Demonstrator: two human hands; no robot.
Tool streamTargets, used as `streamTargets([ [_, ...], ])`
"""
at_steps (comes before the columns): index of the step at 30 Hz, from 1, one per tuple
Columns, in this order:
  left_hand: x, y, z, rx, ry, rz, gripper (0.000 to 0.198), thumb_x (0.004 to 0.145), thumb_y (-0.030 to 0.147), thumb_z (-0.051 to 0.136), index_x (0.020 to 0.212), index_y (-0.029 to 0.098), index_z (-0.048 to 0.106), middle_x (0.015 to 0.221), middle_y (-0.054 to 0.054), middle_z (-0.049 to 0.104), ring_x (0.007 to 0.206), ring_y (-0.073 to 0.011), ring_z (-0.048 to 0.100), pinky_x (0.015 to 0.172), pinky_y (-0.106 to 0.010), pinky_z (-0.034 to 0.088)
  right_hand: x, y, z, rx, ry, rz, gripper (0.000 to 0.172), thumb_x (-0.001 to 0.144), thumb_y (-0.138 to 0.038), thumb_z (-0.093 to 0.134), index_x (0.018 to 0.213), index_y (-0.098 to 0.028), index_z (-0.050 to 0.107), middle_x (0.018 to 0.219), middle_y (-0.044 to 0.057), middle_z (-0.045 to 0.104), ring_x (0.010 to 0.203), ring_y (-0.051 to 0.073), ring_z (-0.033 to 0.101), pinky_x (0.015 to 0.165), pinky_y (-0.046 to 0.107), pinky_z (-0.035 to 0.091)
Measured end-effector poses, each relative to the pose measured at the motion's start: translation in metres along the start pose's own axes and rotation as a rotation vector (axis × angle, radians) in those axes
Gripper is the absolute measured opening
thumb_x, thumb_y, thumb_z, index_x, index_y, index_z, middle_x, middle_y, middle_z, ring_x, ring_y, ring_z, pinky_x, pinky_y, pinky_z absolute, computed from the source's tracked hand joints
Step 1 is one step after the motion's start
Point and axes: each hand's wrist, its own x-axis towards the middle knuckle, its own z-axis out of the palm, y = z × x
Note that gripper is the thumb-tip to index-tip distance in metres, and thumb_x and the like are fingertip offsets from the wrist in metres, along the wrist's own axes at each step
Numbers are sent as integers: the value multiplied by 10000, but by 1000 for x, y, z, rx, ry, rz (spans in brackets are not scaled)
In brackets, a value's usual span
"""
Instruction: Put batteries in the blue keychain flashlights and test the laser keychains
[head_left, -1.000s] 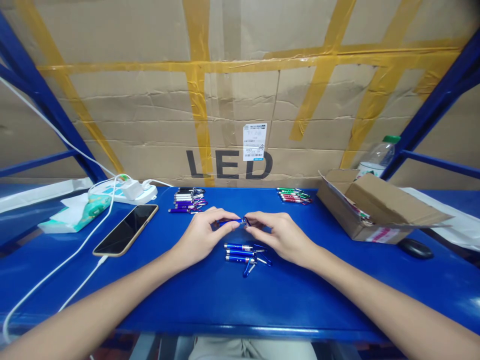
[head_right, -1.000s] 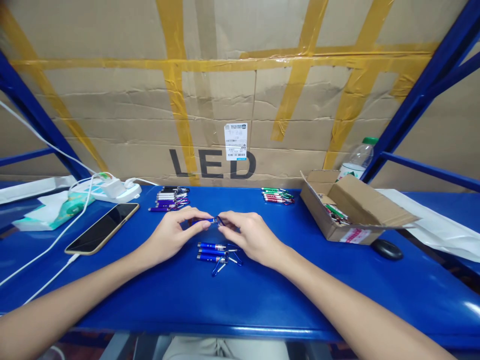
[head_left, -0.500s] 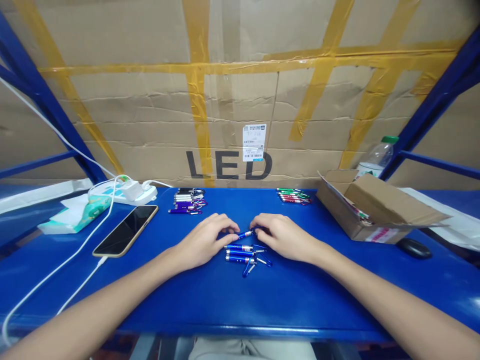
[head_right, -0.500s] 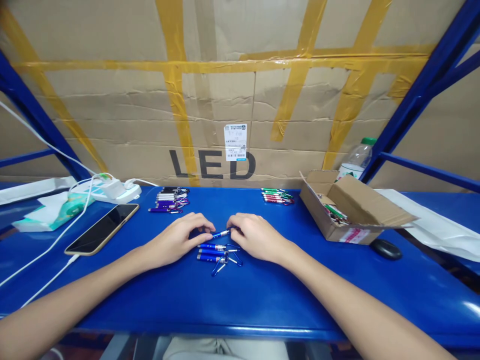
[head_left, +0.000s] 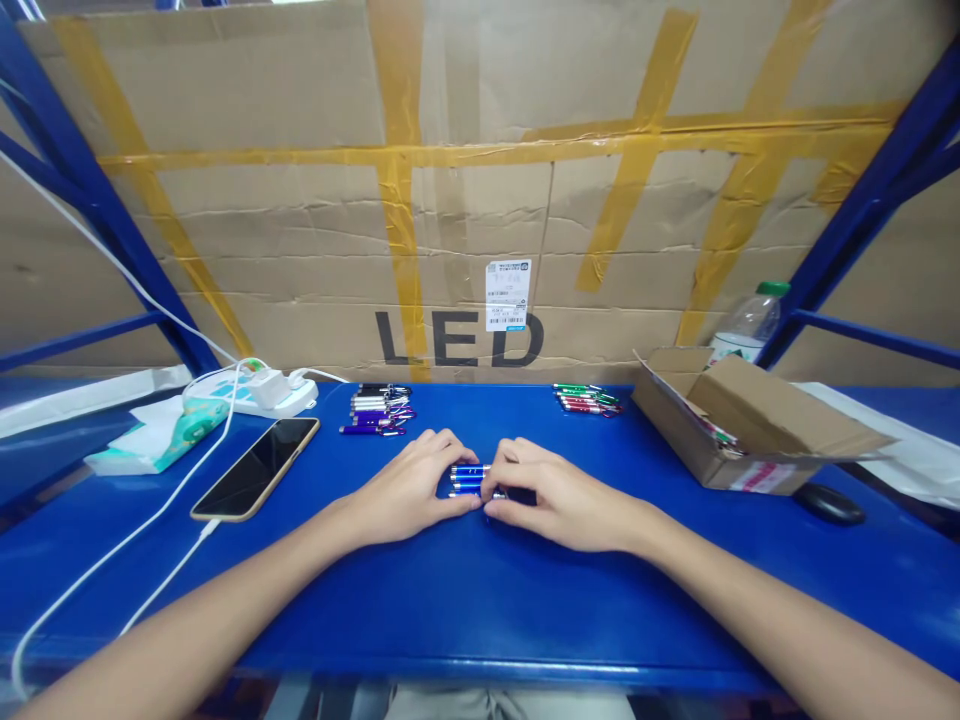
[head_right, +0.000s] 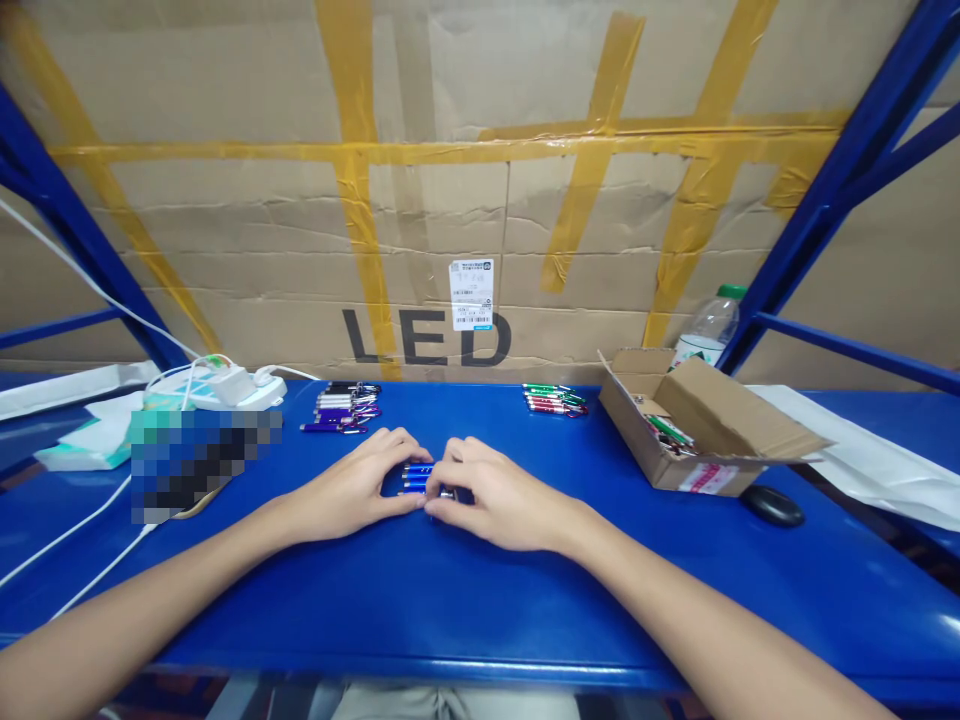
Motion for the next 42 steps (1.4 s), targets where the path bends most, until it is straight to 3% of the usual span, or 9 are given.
streamTargets([
  [7,3,-11,1,3,20,-54,438,985,523,721,1313,235,692,1274,-98,660,1168,-305,599,1046,-464,492,2,14,2,-164,41,105,393,1143,-365,501,797,-206,597,824,19,619,830,204,556,877,372,417],
  [10,4,-12,3,-47,10,-34,478,993,534,712,1380,257,683,1318,-95,657,1225,-300,605,1102,-454,473,2,19,-2,-149,134,222,335,1115,-342,564,805,-214,574,756,8,610,823,217,543,786,344,396],
  [13,6,-12,7,-131,18,6,482,981,519,736,1383,258,692,1316,-96,673,1222,-294,626,1097,-436,477,2,16,-1,-85,109,139,182,1088,-343,624,956,-218,631,904,24,670,918,228,559,834,346,410],
  [18,9,-16,9,-359,23,-27,633,859,521,864,1402,249,687,1303,-94,681,1027,-237,656,832,-332,520,0,9,4,-75,-17,37,92,1073,-295,636,1133,-226,627,1143,65,652,1048,250,557,972,394,430],
  [23,13,-15,4,-479,263,-141,421,967,519,729,1263,222,761,1168,-83,730,888,-194,626,769,-315,478,-3,6,1,-192,-24,75,37,1080,-210,552,1090,-218,586,1115,72,620,1014,265,523,940,416,448],
  [26,16,-14,2,-551,357,-213,418,996,543,665,1205,198,774,1167,-92,761,937,-218,648,793,-328,482,-2,3,1,-215,-9,52,89,1106,-202,493,1089,-220,579,1102,74,624,1002,267,523,917,416,452],
  [29,17,-15,3,-625,375,-261,488,1017,593,597,1225,184,765,1105,-96,766,944,-229,655,792,-333,484,-1,-2,3,-157,-28,6,47,1105,-274,561,1103,-229,575,1119,70,638,1006,262,543,905,400,464],
  [33,18,-17,4,-713,370,-280,555,1027,652,541,1220,183,765,1103,-102,738,926,-217,636,746,-315,481,-3,-4,7,-130,-37,-9,44,1113,-218,530,1092,-237,565,1126,64,653,1006,254,557,890,385,472],
  [42,18,-20,4,-770,377,-276,601,1007,702,544,1179,175,777,1063,-104,701,901,-210,603,733,-311,471,-3,8,11,-112,41,160,61,1087,-209,561,1107,-227,505,1130,81,606,1001,257,596,885,404,508],
])
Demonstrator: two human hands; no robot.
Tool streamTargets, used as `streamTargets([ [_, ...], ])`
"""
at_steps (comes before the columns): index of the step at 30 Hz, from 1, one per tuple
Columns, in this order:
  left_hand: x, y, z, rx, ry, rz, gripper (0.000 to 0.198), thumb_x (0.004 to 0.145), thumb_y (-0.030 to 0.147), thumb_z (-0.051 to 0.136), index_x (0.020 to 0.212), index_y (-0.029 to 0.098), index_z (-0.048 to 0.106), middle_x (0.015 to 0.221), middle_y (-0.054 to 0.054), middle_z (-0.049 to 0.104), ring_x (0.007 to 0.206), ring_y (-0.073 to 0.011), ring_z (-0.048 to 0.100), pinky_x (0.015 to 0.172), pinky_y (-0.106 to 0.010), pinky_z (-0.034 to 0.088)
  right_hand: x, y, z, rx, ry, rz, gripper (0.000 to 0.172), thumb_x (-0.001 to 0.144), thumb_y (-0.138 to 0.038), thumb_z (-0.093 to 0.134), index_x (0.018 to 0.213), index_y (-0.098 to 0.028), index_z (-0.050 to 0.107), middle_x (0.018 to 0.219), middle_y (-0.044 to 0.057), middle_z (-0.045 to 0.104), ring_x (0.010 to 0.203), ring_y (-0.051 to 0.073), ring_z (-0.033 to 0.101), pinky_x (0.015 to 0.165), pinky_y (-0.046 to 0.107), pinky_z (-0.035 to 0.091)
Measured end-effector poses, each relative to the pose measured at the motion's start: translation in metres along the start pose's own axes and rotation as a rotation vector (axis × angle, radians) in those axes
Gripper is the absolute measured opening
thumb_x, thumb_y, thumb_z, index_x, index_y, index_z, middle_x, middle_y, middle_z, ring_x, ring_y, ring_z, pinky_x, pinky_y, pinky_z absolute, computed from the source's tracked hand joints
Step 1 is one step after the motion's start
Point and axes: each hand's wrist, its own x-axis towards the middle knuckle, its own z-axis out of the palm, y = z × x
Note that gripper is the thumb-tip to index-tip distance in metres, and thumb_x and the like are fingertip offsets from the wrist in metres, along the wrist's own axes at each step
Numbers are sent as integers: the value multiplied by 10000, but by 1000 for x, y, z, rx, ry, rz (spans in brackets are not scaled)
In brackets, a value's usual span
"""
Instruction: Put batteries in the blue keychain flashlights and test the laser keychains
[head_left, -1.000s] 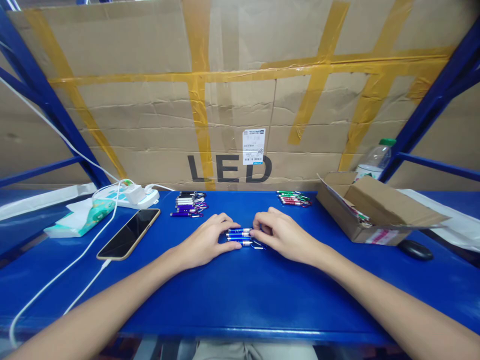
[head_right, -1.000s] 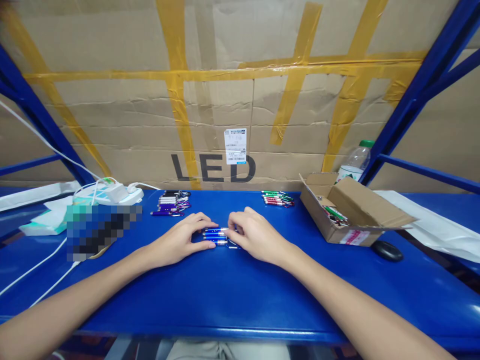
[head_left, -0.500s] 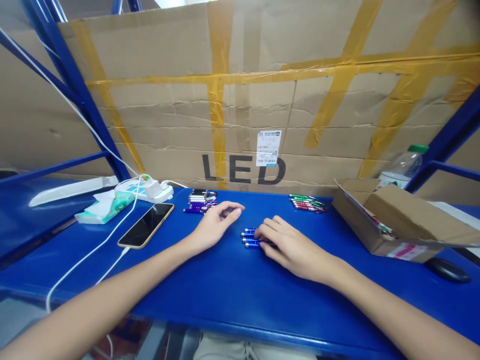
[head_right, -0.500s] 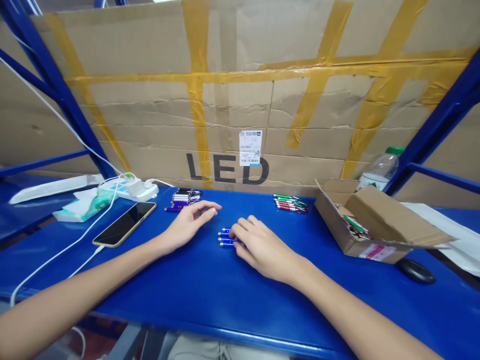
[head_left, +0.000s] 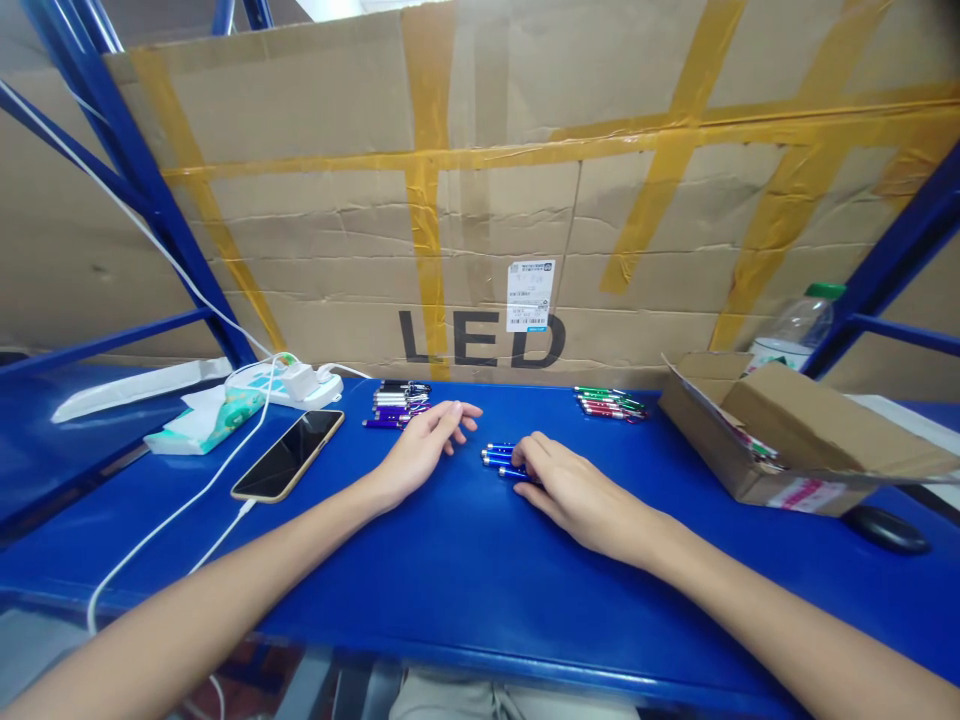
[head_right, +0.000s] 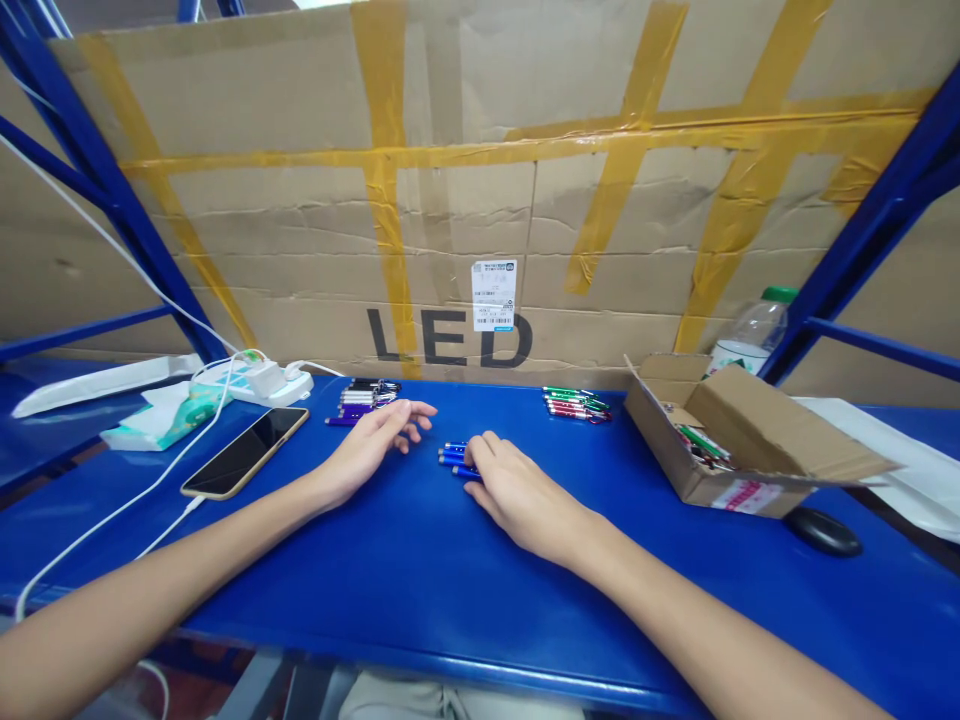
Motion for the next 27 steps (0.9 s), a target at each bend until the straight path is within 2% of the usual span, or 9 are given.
streamTargets([
  [3,-1,0,0,3,-5,1,598,1008,701,544,1175,178,779,1058,-102,698,899,-209,600,730,-310,470,1,4,2,-48,0,27,26,1105,-234,526,1081,-226,520,1108,86,596,987,264,595,871,406,511],
  [10,-1,3,1,-16,-2,5,603,1008,707,542,1167,176,780,1075,-109,710,892,-204,603,719,-303,476,0,-1,0,-114,-9,20,110,1124,-272,483,1040,-224,535,1079,94,622,972,280,564,859,425,496],
  [15,-1,5,1,-65,18,-27,637,993,736,545,1170,171,778,1070,-110,707,885,-201,604,709,-296,477,4,0,-2,105,186,45,61,1125,-301,477,1125,-243,497,1111,79,659,992,250,611,872,401,514],
  [17,-1,6,1,-109,17,-57,663,979,759,550,1176,168,776,1075,-111,704,886,-199,605,707,-292,479,6,1,-4,172,258,42,130,1106,-323,524,1213,-249,512,1164,88,668,1050,250,634,926,404,519],
  [19,-1,8,0,-160,13,-86,692,961,784,559,1182,164,774,1083,-114,706,891,-198,611,707,-285,482,8,0,-7,188,287,27,146,1107,-344,517,1209,-245,552,1155,93,676,1063,249,646,951,399,510],
  [23,-2,12,0,-270,-10,-111,734,960,814,526,1207,165,762,1137,-130,721,956,-217,642,740,-285,505,8,-5,-12,217,236,104,230,1142,-390,413,1021,-245,544,929,39,678,827,213,647,774,334,470],
  [25,-3,14,-1,-328,-30,-118,743,981,813,485,1245,168,741,1195,-139,726,1021,-233,657,784,-297,525,7,-6,-12,211,173,162,239,1149,-423,393,1067,-255,541,886,16,682,776,215,648,715,321,428],
  [27,-4,16,-2,-378,-52,-124,751,1004,807,438,1302,173,709,1265,-147,723,1101,-250,662,846,-317,539,6,-7,-11,190,113,182,236,1153,-429,378,1150,-261,543,905,15,697,797,226,669,721,320,416],
])
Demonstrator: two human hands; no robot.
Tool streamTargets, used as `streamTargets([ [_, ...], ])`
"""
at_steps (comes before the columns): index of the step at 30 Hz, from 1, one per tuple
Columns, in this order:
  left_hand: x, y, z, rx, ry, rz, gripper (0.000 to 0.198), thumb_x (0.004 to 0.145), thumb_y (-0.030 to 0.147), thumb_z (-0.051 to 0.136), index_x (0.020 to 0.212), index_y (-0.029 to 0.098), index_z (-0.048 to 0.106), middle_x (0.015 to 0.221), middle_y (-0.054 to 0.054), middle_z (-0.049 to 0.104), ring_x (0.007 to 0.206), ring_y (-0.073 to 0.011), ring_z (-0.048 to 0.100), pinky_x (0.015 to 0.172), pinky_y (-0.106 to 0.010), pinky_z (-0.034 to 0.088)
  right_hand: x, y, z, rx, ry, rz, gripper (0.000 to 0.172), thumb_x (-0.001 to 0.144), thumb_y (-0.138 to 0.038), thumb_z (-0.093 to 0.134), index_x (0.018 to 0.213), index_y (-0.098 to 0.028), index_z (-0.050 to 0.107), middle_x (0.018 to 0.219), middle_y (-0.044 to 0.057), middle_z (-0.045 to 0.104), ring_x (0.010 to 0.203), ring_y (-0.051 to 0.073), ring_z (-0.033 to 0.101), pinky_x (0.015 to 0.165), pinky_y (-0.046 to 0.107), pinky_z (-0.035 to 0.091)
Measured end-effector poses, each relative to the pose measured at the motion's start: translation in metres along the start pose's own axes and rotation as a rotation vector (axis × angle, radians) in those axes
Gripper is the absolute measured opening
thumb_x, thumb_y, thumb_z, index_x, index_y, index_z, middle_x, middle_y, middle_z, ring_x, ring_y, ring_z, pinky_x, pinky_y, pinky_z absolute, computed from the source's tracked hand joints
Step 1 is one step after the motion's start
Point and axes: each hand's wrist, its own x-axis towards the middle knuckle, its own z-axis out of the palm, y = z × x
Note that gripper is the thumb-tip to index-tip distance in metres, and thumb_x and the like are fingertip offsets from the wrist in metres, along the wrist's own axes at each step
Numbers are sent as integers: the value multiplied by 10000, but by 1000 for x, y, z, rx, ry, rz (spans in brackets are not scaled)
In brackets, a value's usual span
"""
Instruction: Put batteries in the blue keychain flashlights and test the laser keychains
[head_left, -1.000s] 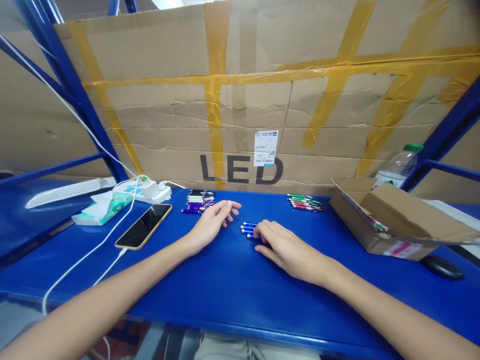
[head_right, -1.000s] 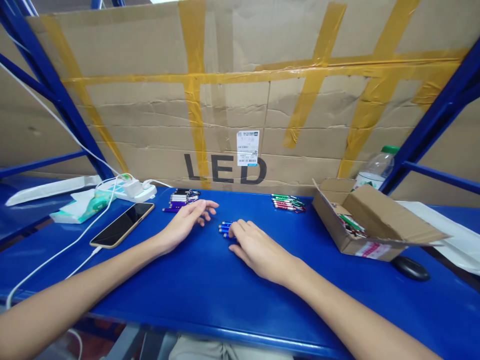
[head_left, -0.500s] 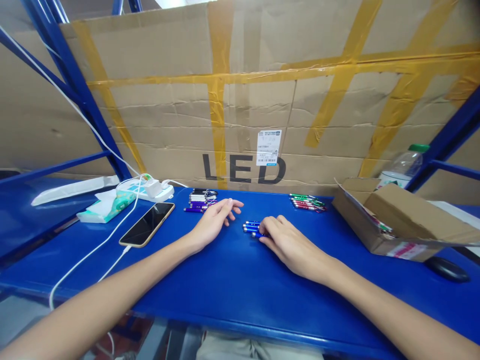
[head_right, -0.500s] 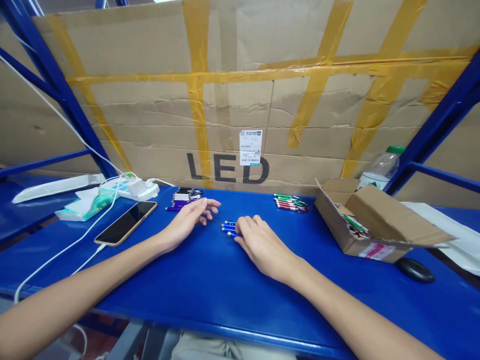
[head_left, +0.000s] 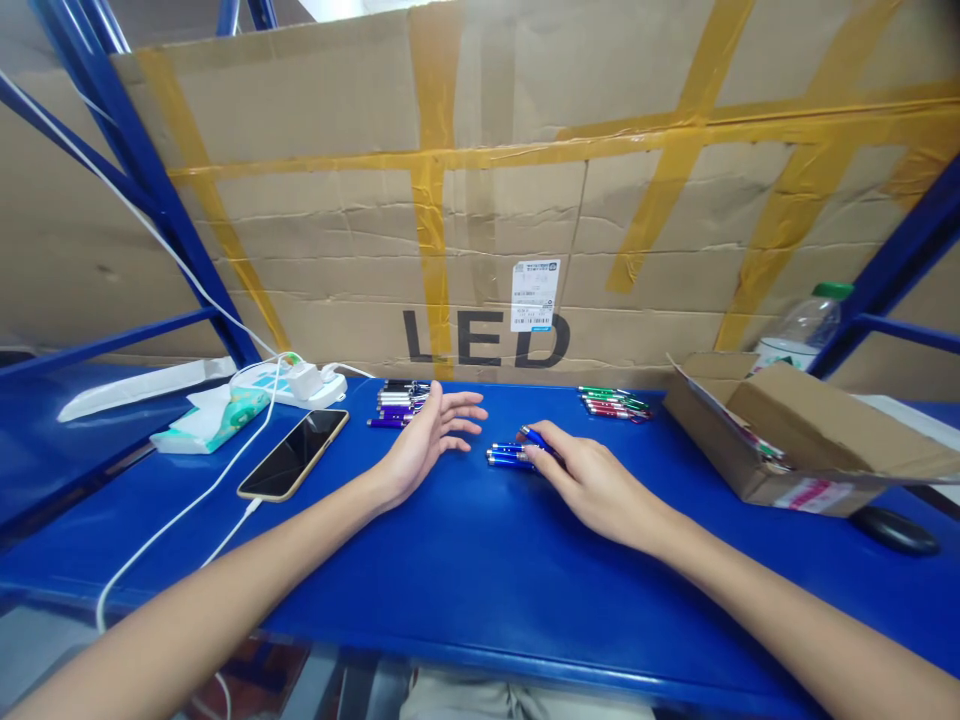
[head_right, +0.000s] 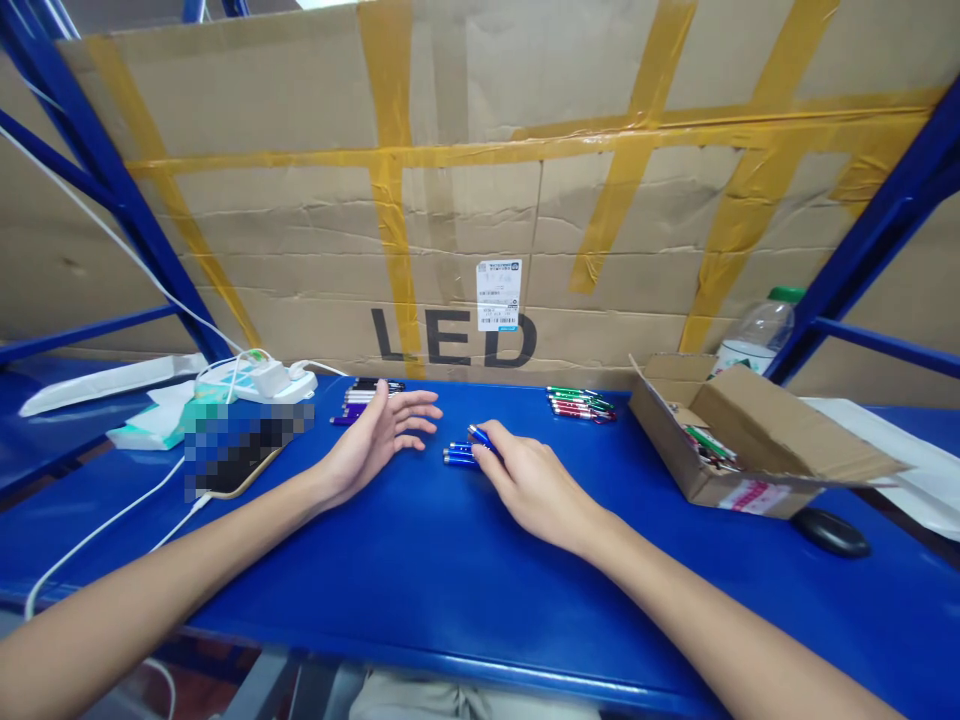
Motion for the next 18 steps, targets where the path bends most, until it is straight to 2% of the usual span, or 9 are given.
streamTargets([
  [2,-1,1,0,-34,-23,-10,770,1018,809,391,1354,177,676,1333,-156,713,1177,-265,656,904,-340,544,-1,0,1,-27,-60,-11,240,1159,-413,359,1178,-255,539,913,21,705,807,230,680,730,320,417],
  [8,-1,1,2,-57,-55,-42,815,1003,839,369,1390,182,655,1414,-174,696,1273,-298,643,969,-376,544,-4,-4,3,-198,-196,-114,224,1138,-324,412,1065,-236,604,962,53,743,819,229,688,728,323,401],
  [12,-1,0,3,-72,-36,-48,798,999,832,404,1370,176,667,1407,-179,702,1250,-296,657,954,-371,552,-4,-4,2,-207,-186,-143,220,1137,-306,409,1093,-242,615,943,45,748,790,219,684,711,317,396],
  [18,-1,0,3,-17,-48,-54,809,998,847,366,1372,196,667,1403,-169,705,1273,-307,648,984,-398,538,-3,0,2,-245,-149,-67,226,1132,-340,401,1023,-241,572,796,25,700,692,218,651,651,316,358],
])
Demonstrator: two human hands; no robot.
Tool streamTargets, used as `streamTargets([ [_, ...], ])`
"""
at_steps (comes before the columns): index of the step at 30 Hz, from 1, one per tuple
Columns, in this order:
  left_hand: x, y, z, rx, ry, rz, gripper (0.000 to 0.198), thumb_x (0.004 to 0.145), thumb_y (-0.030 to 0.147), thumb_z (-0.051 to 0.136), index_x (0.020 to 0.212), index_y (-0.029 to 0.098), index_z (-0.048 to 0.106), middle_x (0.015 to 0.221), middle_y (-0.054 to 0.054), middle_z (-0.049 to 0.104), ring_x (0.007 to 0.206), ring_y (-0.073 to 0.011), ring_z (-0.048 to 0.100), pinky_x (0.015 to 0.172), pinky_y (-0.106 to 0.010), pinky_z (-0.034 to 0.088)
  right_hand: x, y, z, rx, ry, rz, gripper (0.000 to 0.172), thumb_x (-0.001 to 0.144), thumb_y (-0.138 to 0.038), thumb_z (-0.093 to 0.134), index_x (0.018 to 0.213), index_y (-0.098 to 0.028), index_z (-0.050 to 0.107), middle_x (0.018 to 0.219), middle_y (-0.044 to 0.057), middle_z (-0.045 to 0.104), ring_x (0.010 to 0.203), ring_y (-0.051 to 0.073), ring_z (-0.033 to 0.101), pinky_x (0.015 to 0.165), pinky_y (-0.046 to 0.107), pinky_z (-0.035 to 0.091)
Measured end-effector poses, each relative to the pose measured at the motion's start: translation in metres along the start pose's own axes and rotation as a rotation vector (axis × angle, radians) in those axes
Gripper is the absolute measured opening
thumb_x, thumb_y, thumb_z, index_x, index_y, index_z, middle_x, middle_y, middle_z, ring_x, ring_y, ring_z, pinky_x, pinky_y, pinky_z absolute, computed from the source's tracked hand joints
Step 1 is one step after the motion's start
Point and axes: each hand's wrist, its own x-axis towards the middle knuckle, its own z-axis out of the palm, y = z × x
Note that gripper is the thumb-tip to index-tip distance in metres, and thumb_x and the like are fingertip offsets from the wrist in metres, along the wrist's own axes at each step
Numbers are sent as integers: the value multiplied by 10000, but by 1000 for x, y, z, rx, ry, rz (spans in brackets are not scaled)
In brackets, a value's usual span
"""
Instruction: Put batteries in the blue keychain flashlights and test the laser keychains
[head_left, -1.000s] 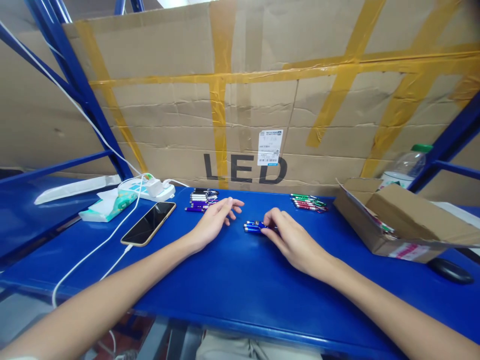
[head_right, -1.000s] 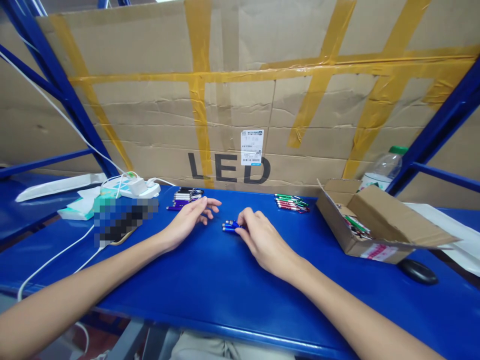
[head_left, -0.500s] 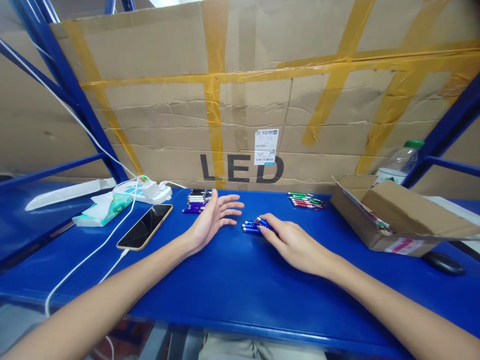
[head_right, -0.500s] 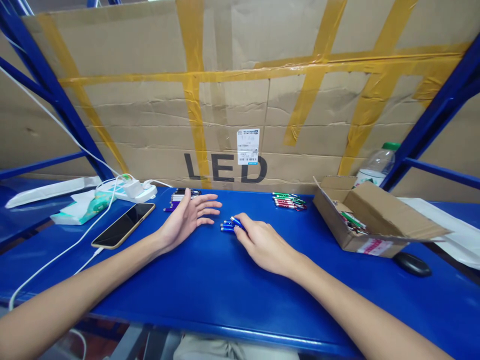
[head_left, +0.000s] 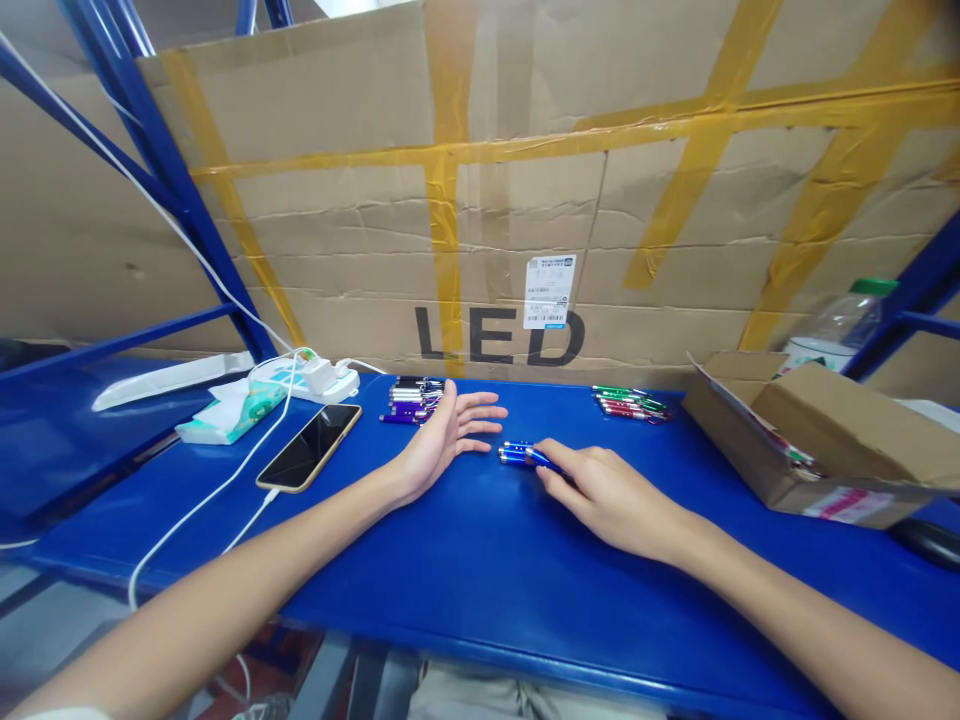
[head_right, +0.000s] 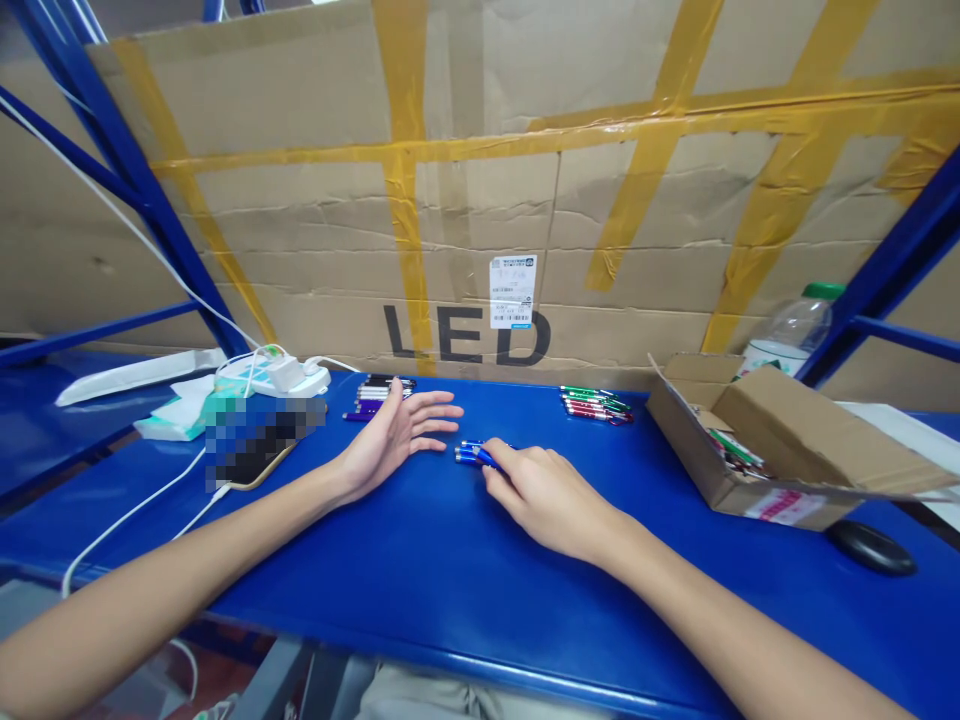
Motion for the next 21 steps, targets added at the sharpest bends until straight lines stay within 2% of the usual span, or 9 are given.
streamTargets([
  [8,1,-2,0,19,-12,5,803,1000,844,361,1364,192,657,1413,-171,698,1272,-311,647,989,-407,529,-1,-7,3,-33,-71,-115,256,1130,-324,404,1115,-243,646,931,49,768,785,240,704,696,342,396],
  [14,1,-3,-1,14,-8,10,801,997,847,364,1354,195,663,1404,-171,706,1268,-310,650,981,-404,532,-1,-4,5,-2,-40,-58,247,1133,-325,399,1127,-231,627,975,66,765,792,234,706,710,340,422],
  [21,2,-4,-2,-4,-9,18,812,982,858,390,1346,189,671,1402,-176,706,1248,-313,660,953,-397,541,-1,-5,4,25,-65,-102,260,1142,-333,378,1067,-247,611,916,41,740,779,234,694,696,339,409],
])
